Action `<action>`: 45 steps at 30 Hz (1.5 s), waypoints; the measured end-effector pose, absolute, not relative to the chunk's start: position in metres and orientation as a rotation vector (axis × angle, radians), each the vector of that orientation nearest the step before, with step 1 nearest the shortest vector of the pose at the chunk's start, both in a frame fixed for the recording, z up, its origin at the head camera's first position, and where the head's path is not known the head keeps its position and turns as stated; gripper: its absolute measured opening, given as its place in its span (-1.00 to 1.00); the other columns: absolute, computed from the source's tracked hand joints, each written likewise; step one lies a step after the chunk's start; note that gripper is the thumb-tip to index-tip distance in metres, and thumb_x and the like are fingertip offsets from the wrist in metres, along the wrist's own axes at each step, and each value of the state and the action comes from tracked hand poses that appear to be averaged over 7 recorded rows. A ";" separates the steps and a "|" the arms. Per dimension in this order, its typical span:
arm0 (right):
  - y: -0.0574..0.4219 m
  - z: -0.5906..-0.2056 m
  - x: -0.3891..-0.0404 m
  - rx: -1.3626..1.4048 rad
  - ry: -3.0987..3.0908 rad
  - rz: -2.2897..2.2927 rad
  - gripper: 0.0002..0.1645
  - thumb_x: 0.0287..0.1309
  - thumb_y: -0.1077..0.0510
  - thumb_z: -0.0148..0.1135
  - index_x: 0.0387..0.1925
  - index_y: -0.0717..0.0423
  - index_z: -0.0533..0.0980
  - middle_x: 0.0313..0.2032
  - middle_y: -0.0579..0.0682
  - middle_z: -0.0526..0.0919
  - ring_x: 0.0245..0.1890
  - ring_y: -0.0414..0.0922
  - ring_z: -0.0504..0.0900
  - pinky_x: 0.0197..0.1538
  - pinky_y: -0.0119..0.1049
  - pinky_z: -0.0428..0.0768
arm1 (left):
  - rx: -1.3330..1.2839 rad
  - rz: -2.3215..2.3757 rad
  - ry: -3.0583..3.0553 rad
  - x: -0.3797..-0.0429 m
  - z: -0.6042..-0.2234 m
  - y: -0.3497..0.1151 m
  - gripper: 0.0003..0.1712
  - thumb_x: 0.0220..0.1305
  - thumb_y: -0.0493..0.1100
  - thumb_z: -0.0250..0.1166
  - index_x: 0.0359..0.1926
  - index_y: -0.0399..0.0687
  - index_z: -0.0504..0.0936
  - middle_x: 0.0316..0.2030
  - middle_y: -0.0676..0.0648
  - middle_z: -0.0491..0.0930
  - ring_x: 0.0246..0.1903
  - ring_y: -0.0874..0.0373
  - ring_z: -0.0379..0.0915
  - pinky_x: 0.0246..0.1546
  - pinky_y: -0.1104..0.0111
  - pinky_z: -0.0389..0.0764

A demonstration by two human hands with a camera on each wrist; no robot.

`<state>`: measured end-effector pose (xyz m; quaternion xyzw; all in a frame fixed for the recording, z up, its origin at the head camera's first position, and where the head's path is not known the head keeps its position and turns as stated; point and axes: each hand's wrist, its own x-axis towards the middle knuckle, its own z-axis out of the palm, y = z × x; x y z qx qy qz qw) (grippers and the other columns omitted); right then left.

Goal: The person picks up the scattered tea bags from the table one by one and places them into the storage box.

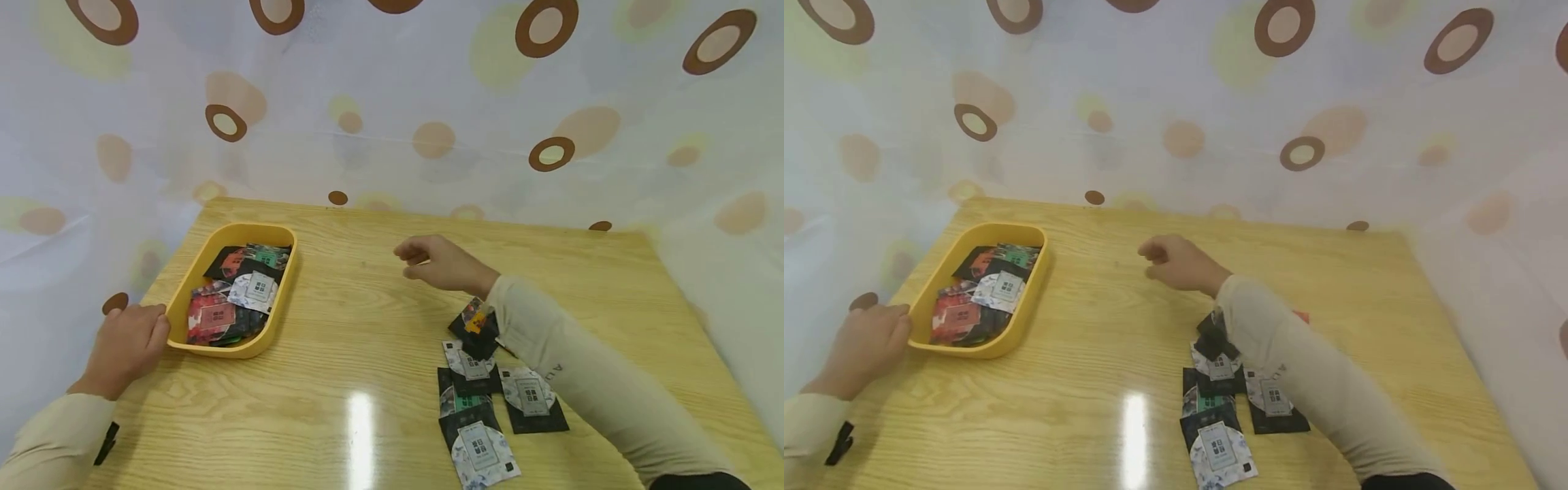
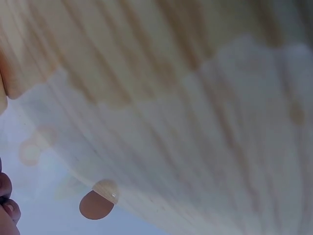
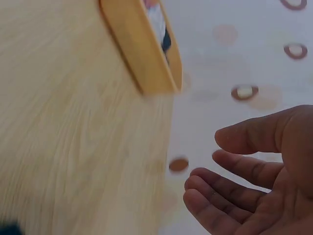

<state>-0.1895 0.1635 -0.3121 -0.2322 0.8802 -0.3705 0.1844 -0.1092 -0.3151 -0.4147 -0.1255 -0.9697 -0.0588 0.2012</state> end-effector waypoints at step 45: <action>0.361 -0.385 -0.153 -0.484 2.633 -0.589 -0.50 -0.01 0.02 0.36 -0.12 0.21 0.40 -0.29 0.06 0.58 -0.37 -0.17 0.55 -0.36 -0.31 0.54 | -0.404 -0.256 -2.645 -0.103 -0.406 -0.307 -0.59 0.21 -0.29 -0.12 -0.77 0.03 0.15 -0.79 0.08 0.05 -0.75 0.30 -0.15 -0.71 0.46 -0.05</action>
